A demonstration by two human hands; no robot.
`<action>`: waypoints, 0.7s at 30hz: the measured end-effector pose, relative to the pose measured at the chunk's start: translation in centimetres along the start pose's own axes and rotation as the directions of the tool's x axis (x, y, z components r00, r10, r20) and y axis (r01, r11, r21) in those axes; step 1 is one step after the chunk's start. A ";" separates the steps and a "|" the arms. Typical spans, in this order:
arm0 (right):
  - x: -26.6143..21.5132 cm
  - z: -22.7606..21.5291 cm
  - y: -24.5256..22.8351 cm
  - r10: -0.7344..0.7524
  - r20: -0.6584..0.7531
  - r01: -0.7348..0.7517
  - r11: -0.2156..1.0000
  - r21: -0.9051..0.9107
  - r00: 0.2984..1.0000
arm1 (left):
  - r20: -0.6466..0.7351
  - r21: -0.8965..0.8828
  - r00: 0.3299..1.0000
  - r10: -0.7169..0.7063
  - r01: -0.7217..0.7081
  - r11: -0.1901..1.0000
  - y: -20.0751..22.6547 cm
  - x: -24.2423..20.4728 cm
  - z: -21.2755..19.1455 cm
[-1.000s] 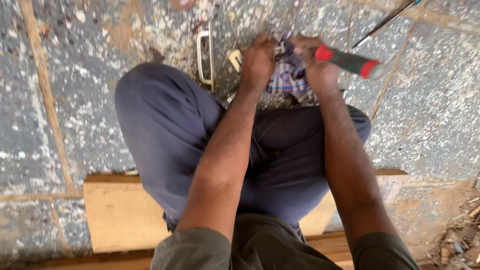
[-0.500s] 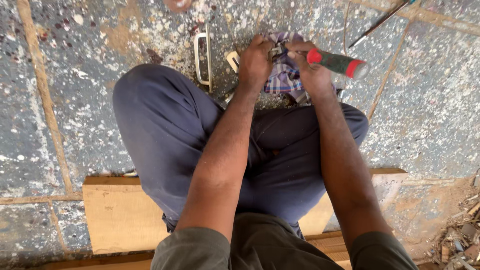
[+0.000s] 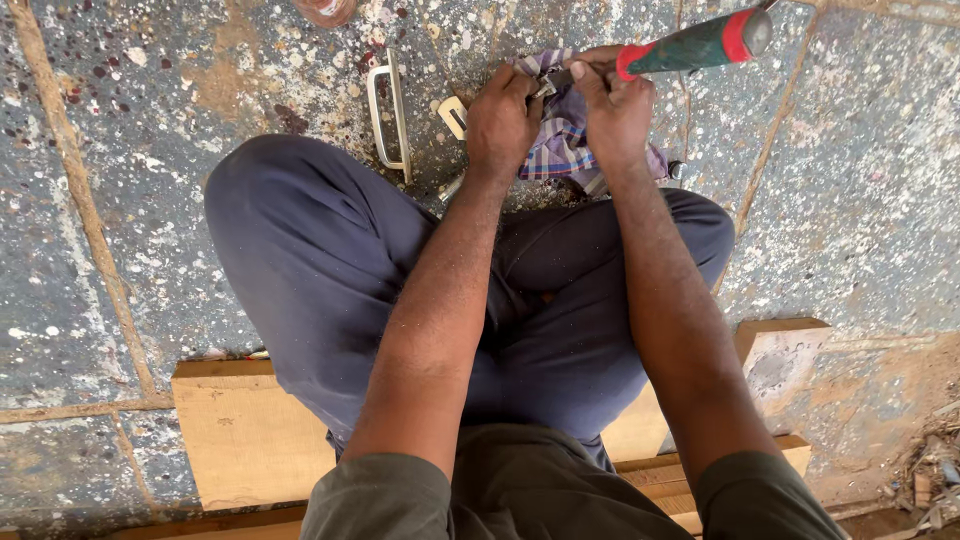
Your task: The person scrapes and pries at a small metal latch component using screwdrivers while holding it with a cloth, then wipes the object.
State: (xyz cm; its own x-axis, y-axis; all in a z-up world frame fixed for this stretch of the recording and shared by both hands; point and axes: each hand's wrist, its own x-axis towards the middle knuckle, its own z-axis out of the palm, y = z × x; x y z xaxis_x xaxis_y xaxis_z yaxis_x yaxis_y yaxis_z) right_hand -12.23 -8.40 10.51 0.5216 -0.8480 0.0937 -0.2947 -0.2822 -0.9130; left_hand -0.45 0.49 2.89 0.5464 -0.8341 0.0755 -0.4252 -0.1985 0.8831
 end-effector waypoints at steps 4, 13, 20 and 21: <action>-0.9 0.0 -0.5 0.021 0.028 -0.016 0.984 -0.178 0.999 | 0.010 0.037 1.000 -0.002 0.002 0.999 -0.4 -0.1 0.5; -1.2 0.7 -1.6 0.005 -0.029 -0.009 0.986 -0.167 1.000 | -0.040 0.009 0.998 0.048 -0.047 0.999 -0.1 0.4 0.1; -1.5 0.6 -1.2 0.025 -0.035 -0.031 0.986 -0.163 0.999 | -0.019 -0.024 1.000 0.008 -0.009 1.000 -0.5 0.3 0.9; -1.8 0.7 -1.4 0.036 -0.028 -0.040 0.985 -0.167 0.999 | -0.021 -0.025 1.000 0.007 -0.007 1.000 -0.4 0.3 0.6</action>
State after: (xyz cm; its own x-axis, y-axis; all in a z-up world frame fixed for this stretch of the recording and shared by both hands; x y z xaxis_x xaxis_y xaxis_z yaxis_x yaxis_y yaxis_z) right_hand -12.22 -6.21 11.31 0.4880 -0.8699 0.0717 -0.4454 -0.3189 -0.8366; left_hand -0.55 0.05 2.32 0.5586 -0.8244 0.0915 -0.4111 -0.1794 0.8938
